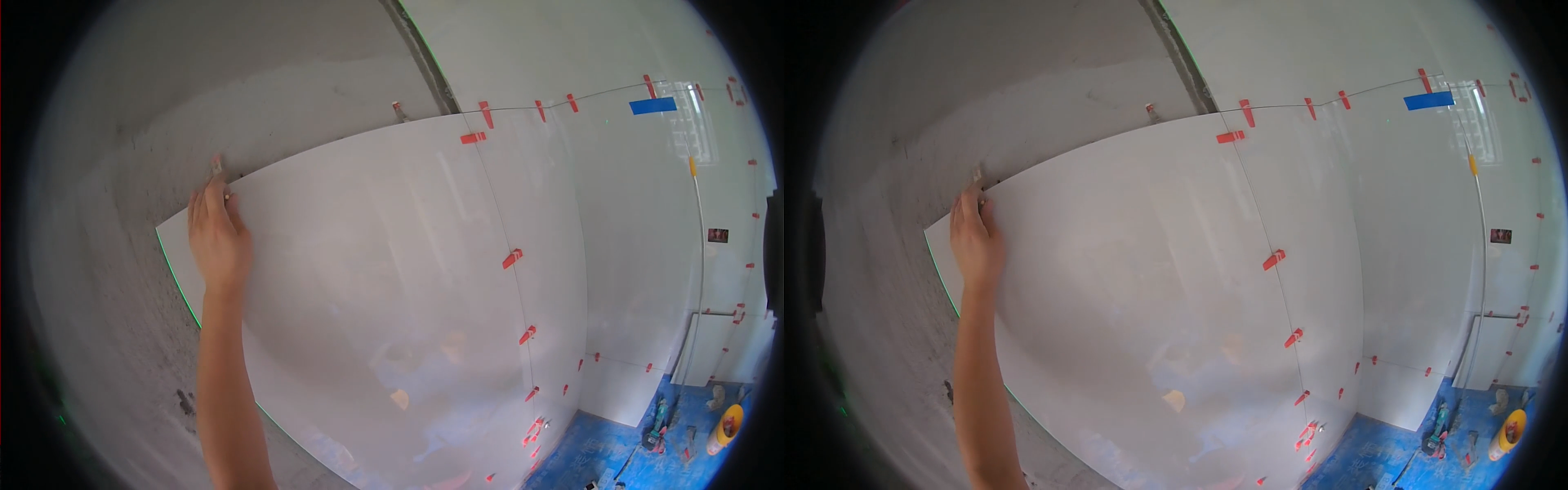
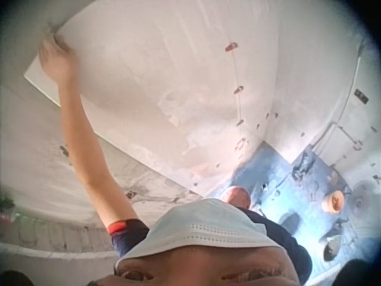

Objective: The person installs a large wall tile by positioning it against a concrete wall, inserting spacers, and striking the tile and spacers with a hammer. The person then uses a level to verify the alignment of the installed tile.

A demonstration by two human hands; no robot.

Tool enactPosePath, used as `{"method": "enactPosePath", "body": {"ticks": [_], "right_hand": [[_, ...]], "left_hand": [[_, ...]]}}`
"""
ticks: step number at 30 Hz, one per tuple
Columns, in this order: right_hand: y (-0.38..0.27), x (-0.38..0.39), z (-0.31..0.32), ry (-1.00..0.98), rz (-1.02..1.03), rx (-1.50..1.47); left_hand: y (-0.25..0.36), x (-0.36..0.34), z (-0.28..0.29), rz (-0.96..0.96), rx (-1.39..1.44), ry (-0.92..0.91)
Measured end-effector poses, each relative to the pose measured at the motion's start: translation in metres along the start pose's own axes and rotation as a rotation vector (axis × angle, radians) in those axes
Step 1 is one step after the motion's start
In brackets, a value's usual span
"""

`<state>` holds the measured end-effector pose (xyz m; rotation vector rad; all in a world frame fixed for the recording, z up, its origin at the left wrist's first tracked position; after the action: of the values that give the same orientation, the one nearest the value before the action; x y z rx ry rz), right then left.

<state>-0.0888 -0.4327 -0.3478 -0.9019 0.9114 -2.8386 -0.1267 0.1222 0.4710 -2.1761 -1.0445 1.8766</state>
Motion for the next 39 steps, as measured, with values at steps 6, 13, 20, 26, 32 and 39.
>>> {"method": "enactPosePath", "body": {"ticks": [6,13,20,26,32,39], "right_hand": [[0.008,-0.021,0.015,-0.03,0.042,-0.018],[0.015,-0.035,0.017,-0.064,0.055,-0.03],[0.003,-0.026,0.006,-0.065,0.048,-0.026],[-0.022,-0.022,0.005,-0.064,0.061,-0.009],[-0.049,-0.013,-0.004,-0.051,0.072,-0.019],[-0.075,0.002,-0.024,-0.044,0.054,-0.027]], "left_hand": [[0.0,0.001,-0.011,0.007,-0.098,-0.067],[-0.002,-0.001,-0.014,-0.021,-0.126,-0.114],[-0.009,-0.007,-0.013,0.045,-0.08,-0.161],[-0.04,-0.01,-0.001,0.154,0.07,-0.197],[-0.098,-0.045,0.035,0.295,0.388,-0.081],[-0.092,-0.068,-0.007,0.212,0.443,-0.273]]}}
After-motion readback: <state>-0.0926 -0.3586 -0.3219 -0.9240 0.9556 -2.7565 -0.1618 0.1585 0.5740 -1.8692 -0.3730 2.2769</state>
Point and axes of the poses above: each hand's wrist, its own x-axis away from the middle knuckle, its own z-axis out of the back of the hand, y = z × x, the point moved 6 cm from there along -x, towards the middle knuckle, and after that the axes turned 6 degrees about -z, right-handed, at the moved point
